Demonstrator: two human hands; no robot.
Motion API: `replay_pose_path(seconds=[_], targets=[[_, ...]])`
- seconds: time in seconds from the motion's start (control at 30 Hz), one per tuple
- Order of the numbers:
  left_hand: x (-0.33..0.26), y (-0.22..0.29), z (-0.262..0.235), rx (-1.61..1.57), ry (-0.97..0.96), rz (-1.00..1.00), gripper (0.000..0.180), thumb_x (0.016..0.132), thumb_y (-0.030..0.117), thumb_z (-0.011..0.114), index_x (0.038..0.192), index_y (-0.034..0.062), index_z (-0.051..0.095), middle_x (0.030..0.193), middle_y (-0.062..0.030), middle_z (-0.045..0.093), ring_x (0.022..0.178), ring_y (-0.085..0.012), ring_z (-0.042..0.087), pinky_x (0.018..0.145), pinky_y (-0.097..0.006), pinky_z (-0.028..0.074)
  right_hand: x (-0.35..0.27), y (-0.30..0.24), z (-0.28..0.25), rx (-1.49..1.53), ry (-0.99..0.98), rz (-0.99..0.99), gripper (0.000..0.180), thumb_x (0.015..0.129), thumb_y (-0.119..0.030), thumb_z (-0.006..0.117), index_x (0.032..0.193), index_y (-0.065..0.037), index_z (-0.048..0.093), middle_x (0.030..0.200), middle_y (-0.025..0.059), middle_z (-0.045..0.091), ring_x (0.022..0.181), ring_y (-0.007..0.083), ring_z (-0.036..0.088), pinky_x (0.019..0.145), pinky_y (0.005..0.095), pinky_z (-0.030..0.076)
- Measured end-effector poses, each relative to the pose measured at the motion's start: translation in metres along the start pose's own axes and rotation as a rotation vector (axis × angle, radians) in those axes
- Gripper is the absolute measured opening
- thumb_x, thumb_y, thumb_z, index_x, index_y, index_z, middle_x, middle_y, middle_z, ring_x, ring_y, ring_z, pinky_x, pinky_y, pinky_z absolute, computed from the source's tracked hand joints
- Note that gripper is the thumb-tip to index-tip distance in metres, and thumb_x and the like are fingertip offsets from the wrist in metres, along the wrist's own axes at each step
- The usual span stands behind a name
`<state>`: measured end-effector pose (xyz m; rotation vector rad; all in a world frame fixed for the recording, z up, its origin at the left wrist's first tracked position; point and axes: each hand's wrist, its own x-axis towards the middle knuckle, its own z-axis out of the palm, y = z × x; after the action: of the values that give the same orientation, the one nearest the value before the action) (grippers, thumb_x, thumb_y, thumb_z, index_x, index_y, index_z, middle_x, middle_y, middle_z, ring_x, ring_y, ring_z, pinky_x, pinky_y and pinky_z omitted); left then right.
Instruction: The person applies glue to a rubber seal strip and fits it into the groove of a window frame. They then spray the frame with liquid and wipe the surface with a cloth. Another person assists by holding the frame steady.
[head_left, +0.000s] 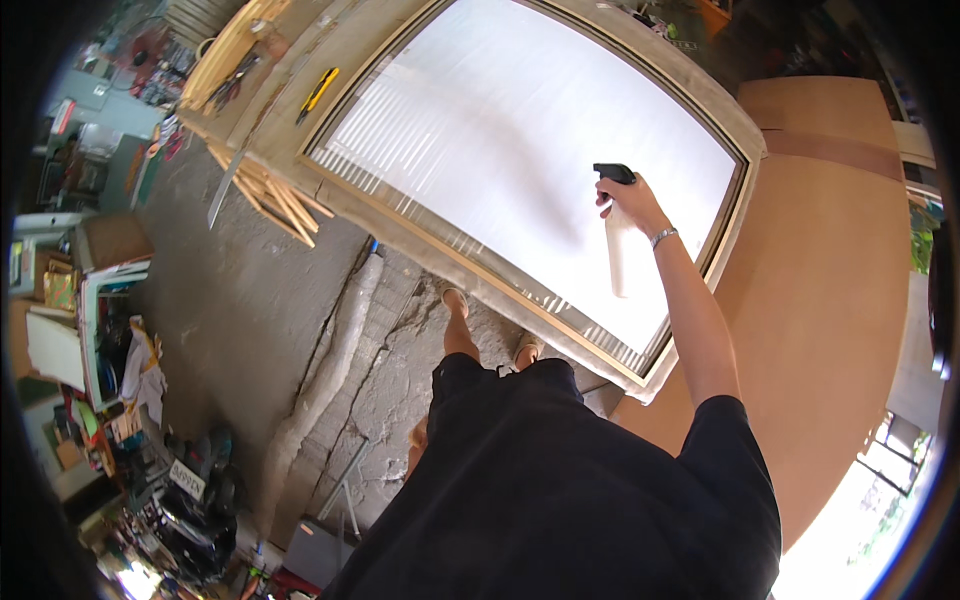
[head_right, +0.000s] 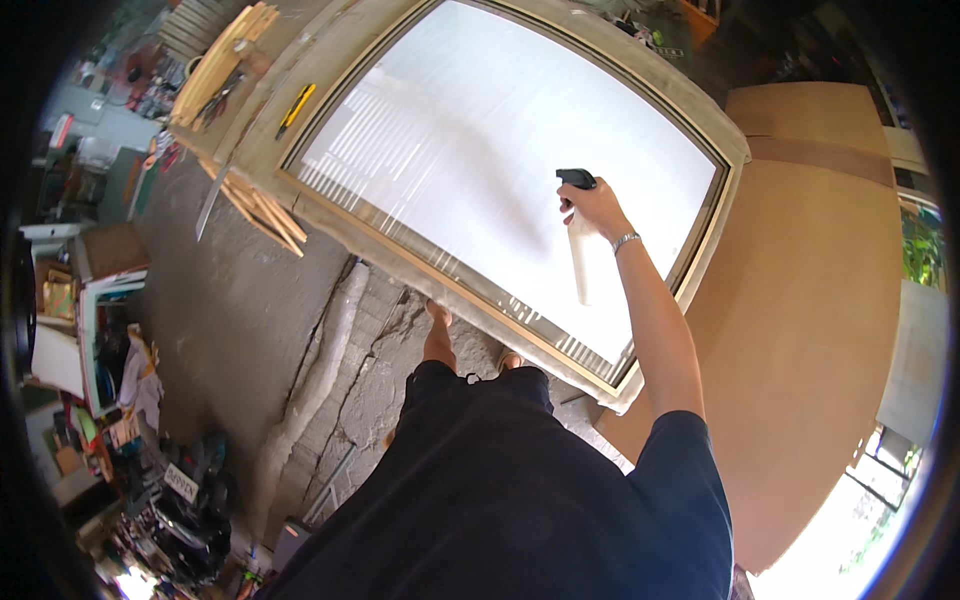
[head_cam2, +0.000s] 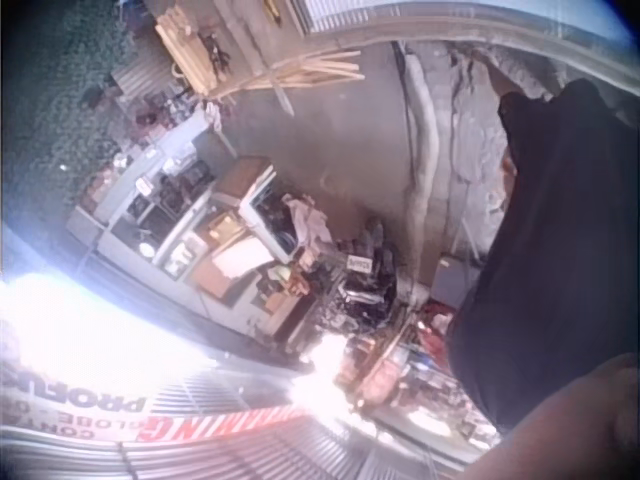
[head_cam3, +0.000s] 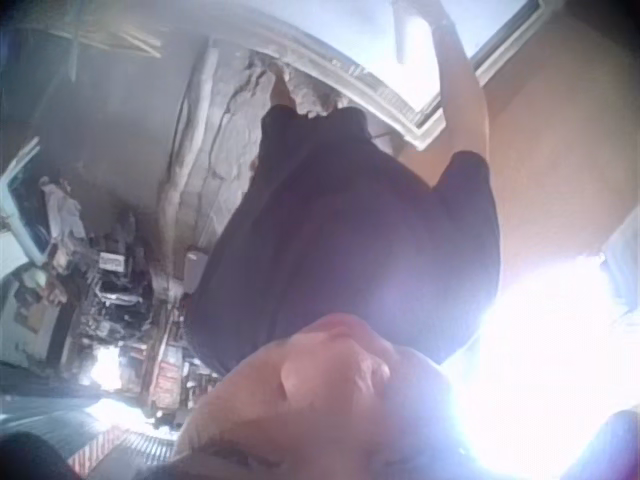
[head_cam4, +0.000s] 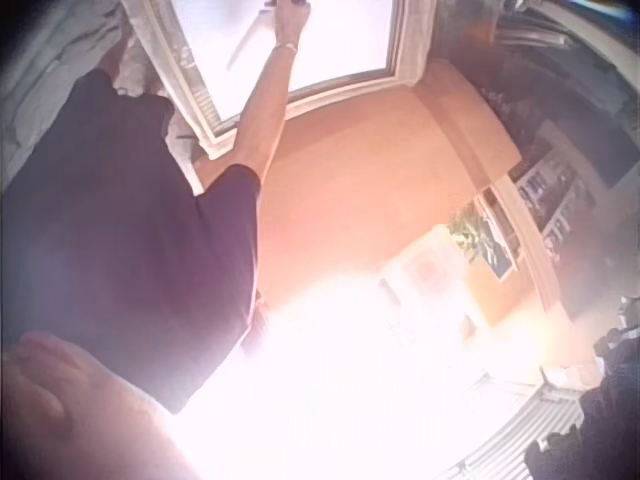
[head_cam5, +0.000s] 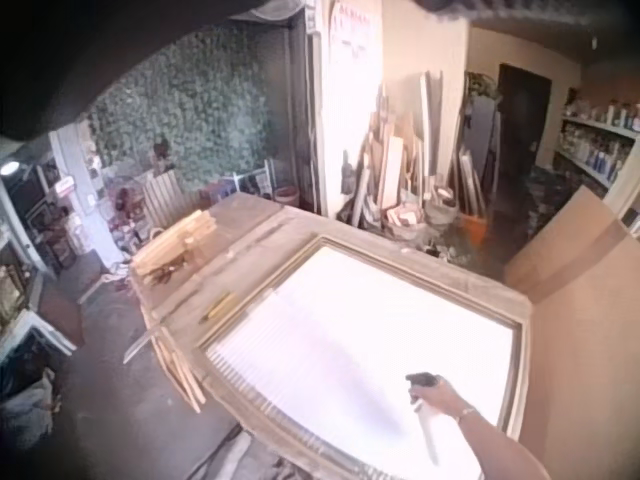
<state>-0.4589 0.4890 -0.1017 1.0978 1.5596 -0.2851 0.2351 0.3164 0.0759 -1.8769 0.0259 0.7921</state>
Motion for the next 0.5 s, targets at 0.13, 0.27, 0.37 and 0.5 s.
replay_pose_path(seconds=[0.13,0.27,0.37,0.5], targets=[[0.068,0.077,-0.032,0.064,-0.026,0.031,0.069,0.095,0.058,0.059,0.128,-0.0025,0.057,0.109,-0.0129,0.065,0.093,-0.0238,0.063,0.08,-0.04,0.051,0.011,0.004,0.019,0.031,0.056,0.081,0.02,0.081,-0.016,0.071,0.083,0.002,0.064,0.074,0.01,0.065,0.061,0.018,0.065,0.055,0.034,0.06],[0.133,0.163,-0.07,0.116,-0.014,0.097,0.069,0.094,0.058,0.059,0.125,-0.0034,0.059,0.104,-0.0125,0.067,0.087,-0.0228,0.064,0.076,-0.039,0.051,0.005,-0.006,0.036,0.113,0.148,0.087,0.021,0.082,-0.015,0.072,0.087,0.003,0.064,0.076,0.0101,0.066,0.062,0.0184,0.066,0.056,0.0339,0.06],[0.164,0.218,-0.086,0.147,-0.023,0.12,0.07,0.094,0.059,0.06,0.123,-0.0041,0.061,0.1,-0.0122,0.068,0.083,-0.0221,0.064,0.073,-0.038,0.052,-0.001,-0.006,0.043,0.084,0.235,0.14,0.022,0.083,-0.016,0.072,0.089,0.004,0.064,0.075,0.0098,0.066,0.061,0.0185,0.066,0.056,0.0334,0.059],[0.181,0.244,-0.095,0.078,-0.05,0.104,0.074,0.093,0.062,0.059,0.122,-0.0058,0.061,0.098,-0.0134,0.068,0.082,-0.0231,0.065,0.072,-0.038,0.052,-0.019,-0.026,0.055,0.07,0.179,0.167,0.019,0.083,-0.015,0.071,0.088,0.002,0.066,0.073,0.009,0.066,0.059,0.0186,0.066,0.057,0.0329,0.058]])
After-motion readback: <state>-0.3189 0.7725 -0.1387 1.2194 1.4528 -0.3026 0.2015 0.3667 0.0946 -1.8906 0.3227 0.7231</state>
